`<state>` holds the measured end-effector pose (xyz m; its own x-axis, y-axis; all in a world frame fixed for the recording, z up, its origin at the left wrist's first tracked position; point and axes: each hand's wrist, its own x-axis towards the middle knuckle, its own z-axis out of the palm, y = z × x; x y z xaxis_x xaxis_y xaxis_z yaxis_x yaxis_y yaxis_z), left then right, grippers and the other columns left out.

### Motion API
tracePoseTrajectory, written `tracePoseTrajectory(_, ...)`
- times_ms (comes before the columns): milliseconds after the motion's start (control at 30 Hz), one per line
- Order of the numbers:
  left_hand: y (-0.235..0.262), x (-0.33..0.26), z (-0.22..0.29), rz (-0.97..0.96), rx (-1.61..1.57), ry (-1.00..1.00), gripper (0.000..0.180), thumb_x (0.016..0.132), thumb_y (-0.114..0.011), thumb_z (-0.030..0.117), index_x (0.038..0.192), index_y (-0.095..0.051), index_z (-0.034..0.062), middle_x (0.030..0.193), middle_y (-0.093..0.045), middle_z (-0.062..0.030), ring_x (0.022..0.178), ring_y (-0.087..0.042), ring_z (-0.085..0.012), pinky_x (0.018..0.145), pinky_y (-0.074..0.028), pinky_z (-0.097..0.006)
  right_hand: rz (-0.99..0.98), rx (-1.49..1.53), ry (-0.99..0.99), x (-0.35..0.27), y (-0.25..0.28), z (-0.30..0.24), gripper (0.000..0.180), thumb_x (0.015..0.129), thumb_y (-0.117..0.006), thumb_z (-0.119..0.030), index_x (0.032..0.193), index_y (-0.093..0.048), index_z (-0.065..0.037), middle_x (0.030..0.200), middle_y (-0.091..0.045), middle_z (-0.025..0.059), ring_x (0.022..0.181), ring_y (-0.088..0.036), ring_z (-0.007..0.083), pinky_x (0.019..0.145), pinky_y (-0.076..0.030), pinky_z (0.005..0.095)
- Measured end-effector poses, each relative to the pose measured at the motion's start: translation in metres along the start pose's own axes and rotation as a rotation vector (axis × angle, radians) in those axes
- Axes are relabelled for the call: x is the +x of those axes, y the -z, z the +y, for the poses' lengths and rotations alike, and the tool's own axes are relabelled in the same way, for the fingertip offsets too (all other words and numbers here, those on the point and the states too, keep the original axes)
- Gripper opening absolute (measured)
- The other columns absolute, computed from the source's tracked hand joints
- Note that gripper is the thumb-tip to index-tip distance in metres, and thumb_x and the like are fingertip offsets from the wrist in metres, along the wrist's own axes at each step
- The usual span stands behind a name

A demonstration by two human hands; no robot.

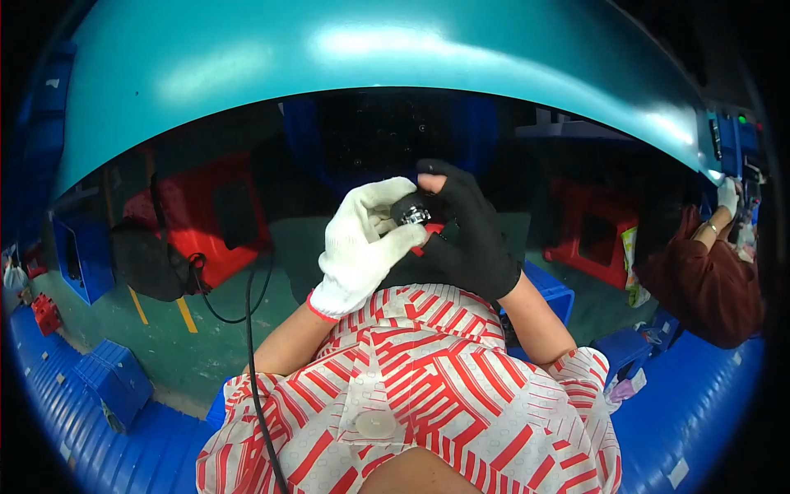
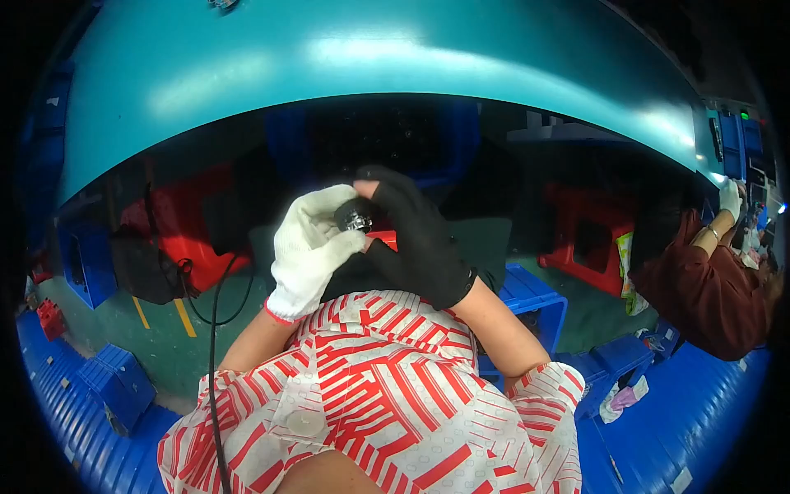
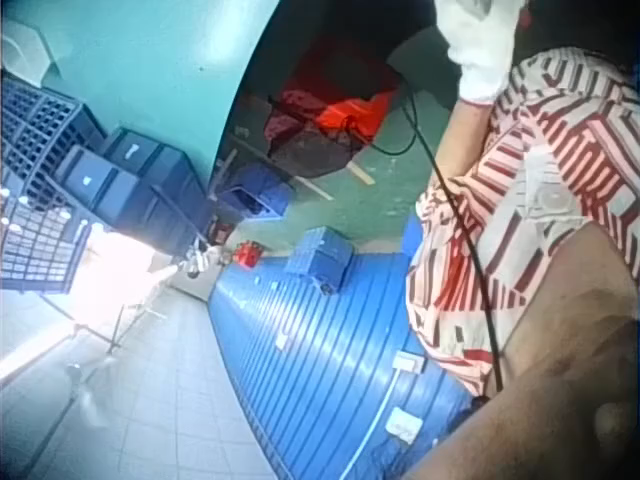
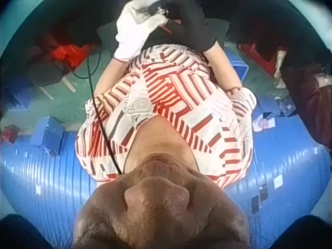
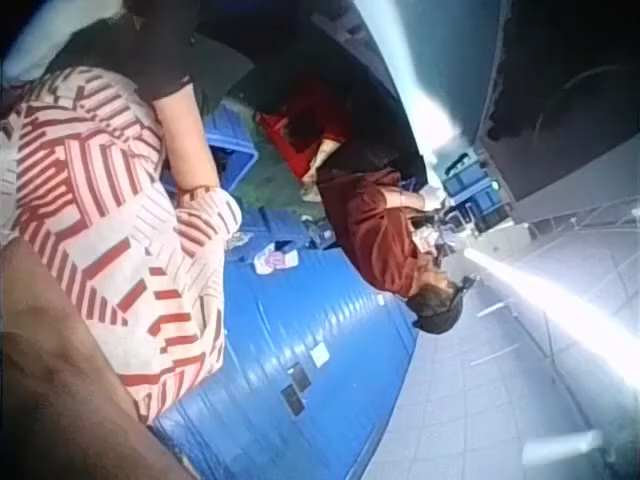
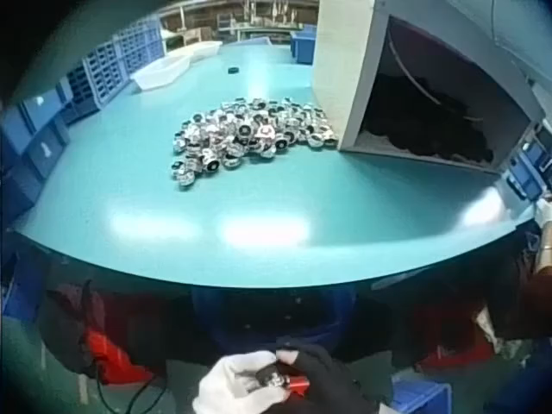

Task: Assembling small mechanical components by inserting silver metal pieces into black rubber rings.

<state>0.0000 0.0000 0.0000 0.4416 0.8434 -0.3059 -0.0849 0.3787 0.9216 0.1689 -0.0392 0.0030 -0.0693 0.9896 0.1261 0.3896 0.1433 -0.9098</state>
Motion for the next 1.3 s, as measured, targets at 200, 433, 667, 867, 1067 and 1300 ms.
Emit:
tracePoseTrajectory(200,-0.002,0.001,0.013,0.023,0.564,-0.591,0.038,0.063,-0.074,-0.005,0.098,-0.064,0.0028,0.099,-0.063,-0.0128,0.086,-0.063,-0.0264,0.074,-0.050,-0.030,-0.062,-0.261,0.013,-0.004,0.007,-0.006,0.049,0.071,-0.070,-0.003,0.117,-0.055,-0.006,0.115,-0.059,0.0134,0.102,-0.059,0.0296,0.086,-0.048,0.0365)
tracePoseTrajectory(433,0.000,0.007,0.006,0.128,0.506,-0.841,0.061,0.062,-0.083,0.011,0.117,-0.058,0.0049,0.099,-0.060,-0.0151,0.075,-0.061,-0.0270,0.065,-0.050,-0.032,0.076,-0.454,0.434,-0.002,0.008,-0.008,0.030,0.075,-0.070,-0.008,0.104,-0.062,-0.007,0.099,-0.065,0.0136,0.089,-0.064,0.0293,0.068,-0.054,0.0350)
tracePoseTrajectory(667,0.006,0.010,-0.001,0.144,0.569,-0.891,0.081,0.059,-0.083,0.011,0.133,-0.049,0.0118,0.094,-0.057,-0.0134,0.069,-0.058,-0.0248,0.062,-0.049,-0.032,-0.033,-0.392,0.409,0.003,0.012,-0.014,0.022,0.076,-0.069,-0.007,0.097,-0.064,-0.007,0.093,-0.064,0.0125,0.084,-0.064,0.0275,0.064,-0.055,0.0334)
tracePoseTrajectory(867,0.004,0.006,0.005,0.151,0.604,-0.861,0.069,0.057,-0.082,0.008,0.121,-0.057,0.0051,0.091,-0.056,-0.0136,0.068,-0.058,-0.0280,0.063,-0.050,-0.032,-0.069,-0.288,0.339,0.004,0.012,-0.012,0.022,0.073,-0.071,-0.006,0.093,-0.064,-0.006,0.091,-0.064,0.0117,0.083,-0.063,0.0269,0.061,-0.054,0.0340)
tracePoseTrajectory(1067,0.004,0.003,0.009,0.027,0.637,-0.699,0.053,0.062,-0.077,-0.003,0.112,-0.060,0.0000,0.099,-0.062,-0.0182,0.084,-0.065,-0.0314,0.075,-0.052,-0.033,0.009,-0.310,0.132,0.000,0.005,-0.009,0.040,0.073,-0.068,-0.001,0.111,-0.059,-0.007,0.104,-0.060,0.0115,0.088,-0.061,0.0277,0.074,-0.050,0.0325)
tracePoseTrajectory(1300,0.001,0.003,0.002,-0.070,0.365,-0.051,0.042,0.082,-0.068,0.006,0.120,-0.053,-0.0021,0.104,-0.060,-0.0155,0.090,-0.066,-0.0222,0.079,-0.053,-0.029,-0.070,-0.120,-0.093,-0.004,0.000,0.005,0.038,0.074,-0.064,0.004,0.111,-0.057,-0.003,0.102,-0.060,0.0158,0.088,-0.061,0.0293,0.074,-0.049,0.0341)
